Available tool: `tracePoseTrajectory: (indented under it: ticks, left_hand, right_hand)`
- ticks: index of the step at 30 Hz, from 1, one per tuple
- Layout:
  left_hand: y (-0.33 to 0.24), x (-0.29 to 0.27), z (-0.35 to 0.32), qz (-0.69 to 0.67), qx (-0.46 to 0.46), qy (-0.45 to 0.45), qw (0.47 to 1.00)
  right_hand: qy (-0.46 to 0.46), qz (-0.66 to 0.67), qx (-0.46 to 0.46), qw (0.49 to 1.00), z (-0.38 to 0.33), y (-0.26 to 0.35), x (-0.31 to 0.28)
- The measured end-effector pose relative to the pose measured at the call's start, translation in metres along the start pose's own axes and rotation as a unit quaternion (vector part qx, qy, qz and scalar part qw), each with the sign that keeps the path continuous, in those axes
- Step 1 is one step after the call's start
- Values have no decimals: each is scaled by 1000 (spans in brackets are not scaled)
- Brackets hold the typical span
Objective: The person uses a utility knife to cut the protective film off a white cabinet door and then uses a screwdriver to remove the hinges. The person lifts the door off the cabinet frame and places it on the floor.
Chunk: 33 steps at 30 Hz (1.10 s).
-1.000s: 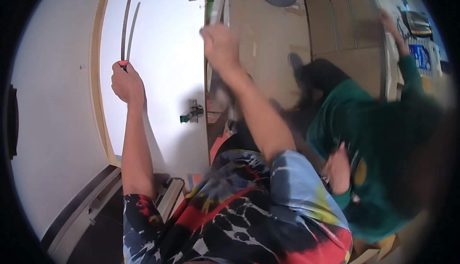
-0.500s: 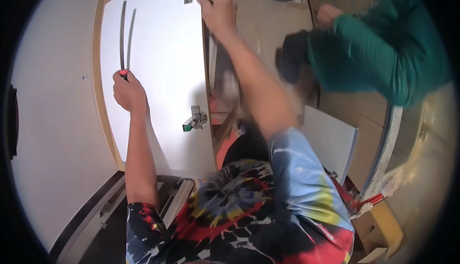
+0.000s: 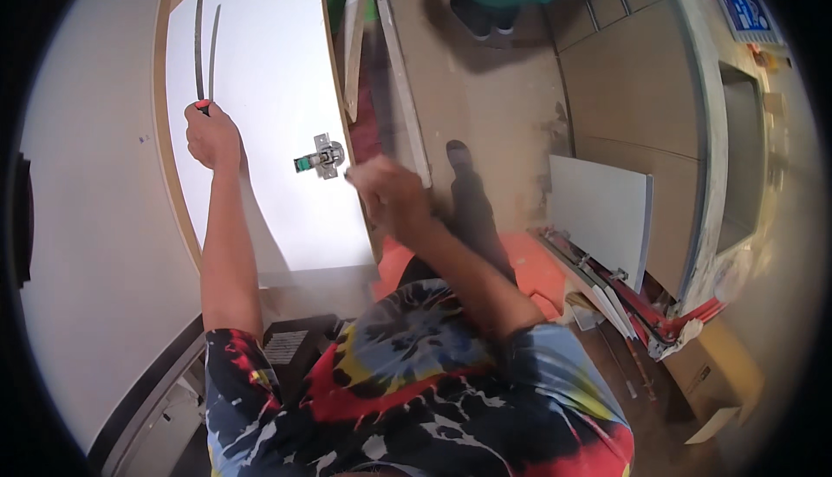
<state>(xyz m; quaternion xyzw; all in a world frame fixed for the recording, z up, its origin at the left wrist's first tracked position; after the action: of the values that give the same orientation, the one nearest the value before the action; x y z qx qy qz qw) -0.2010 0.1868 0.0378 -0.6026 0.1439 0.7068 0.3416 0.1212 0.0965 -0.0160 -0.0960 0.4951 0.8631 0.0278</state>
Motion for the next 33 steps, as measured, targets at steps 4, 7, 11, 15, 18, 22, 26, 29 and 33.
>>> tracePoseTrajectory:
  ticks: [4,7,11,15,18,22,26,29,33]
  left_hand:
    - [9,2,2,32,2,-5,999]
    - [1,2,1,31,11,-3,999]
    - [-8,11,3,-2,31,1,1000]
    - [1,7,2,13,25,9,1000]
    - [6,2,1,19,0,19,1000]
    - [2,4,-1,11,16,9,1000]
    - [2,5,2,33,20,9,999]
    - [2,3,0,30,11,7,999]
    - [-12,4,-1,8,15,12,1000]
  right_hand:
    - [-15,-57,48,997,37,-13,10]
    - [-32,-98,44,994,128,-58,17]
    - [-43,-95,17,994,166,-78,12]
    - [32,-102,-4,994,71,-28,10]
    - [44,-78,-50,995,-37,44,-9]
    - [78,-70,19,994,-71,62,-13]
    - [22,-62,57,996,12,-10,5]
    - [-42,-37,99,993,115,-65,14]
    - [-68,-50,20,996,192,-97,6]
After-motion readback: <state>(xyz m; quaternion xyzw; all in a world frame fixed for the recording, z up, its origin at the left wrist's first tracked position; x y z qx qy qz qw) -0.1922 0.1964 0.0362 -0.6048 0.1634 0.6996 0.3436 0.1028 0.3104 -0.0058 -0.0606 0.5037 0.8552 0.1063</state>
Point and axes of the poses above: each hand's wrist, its own z-axis towards the middle knuckle, its own x-axis out of the palm, y = z × x, the point moved 9 cm from there along z, towards the middle knuckle, and after that the axes turned 3 degrees about -x, right-handed, at the moved point
